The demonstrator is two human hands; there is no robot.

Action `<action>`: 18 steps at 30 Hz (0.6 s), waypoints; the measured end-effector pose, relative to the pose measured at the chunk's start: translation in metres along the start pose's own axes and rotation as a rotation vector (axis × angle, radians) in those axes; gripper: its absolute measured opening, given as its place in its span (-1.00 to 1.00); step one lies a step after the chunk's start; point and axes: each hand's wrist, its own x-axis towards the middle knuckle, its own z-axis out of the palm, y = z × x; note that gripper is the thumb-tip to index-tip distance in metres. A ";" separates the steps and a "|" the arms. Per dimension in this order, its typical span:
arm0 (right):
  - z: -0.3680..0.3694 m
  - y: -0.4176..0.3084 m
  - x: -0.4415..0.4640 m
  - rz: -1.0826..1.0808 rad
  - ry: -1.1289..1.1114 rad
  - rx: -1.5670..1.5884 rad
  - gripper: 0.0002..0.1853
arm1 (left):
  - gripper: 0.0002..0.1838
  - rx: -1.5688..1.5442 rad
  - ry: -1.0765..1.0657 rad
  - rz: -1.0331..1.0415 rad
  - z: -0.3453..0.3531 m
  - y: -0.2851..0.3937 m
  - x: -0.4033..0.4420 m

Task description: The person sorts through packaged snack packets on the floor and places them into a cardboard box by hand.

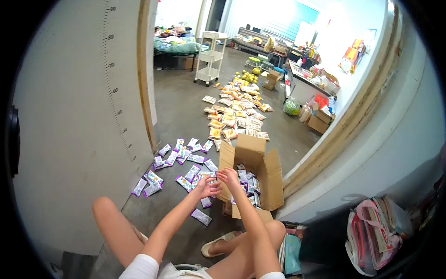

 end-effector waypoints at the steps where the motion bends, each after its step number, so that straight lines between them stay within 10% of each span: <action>1: 0.009 0.002 0.002 0.011 -0.002 -0.010 -0.71 | -0.47 0.012 -0.008 0.009 -0.003 0.003 -0.004; 12: 0.067 0.048 0.029 -0.021 -0.147 -0.244 -0.85 | -0.45 0.054 0.223 0.157 -0.053 0.045 -0.067; 18: 0.073 0.055 0.039 0.092 -0.001 -0.325 -0.58 | -0.40 0.118 0.339 0.217 -0.088 0.064 -0.108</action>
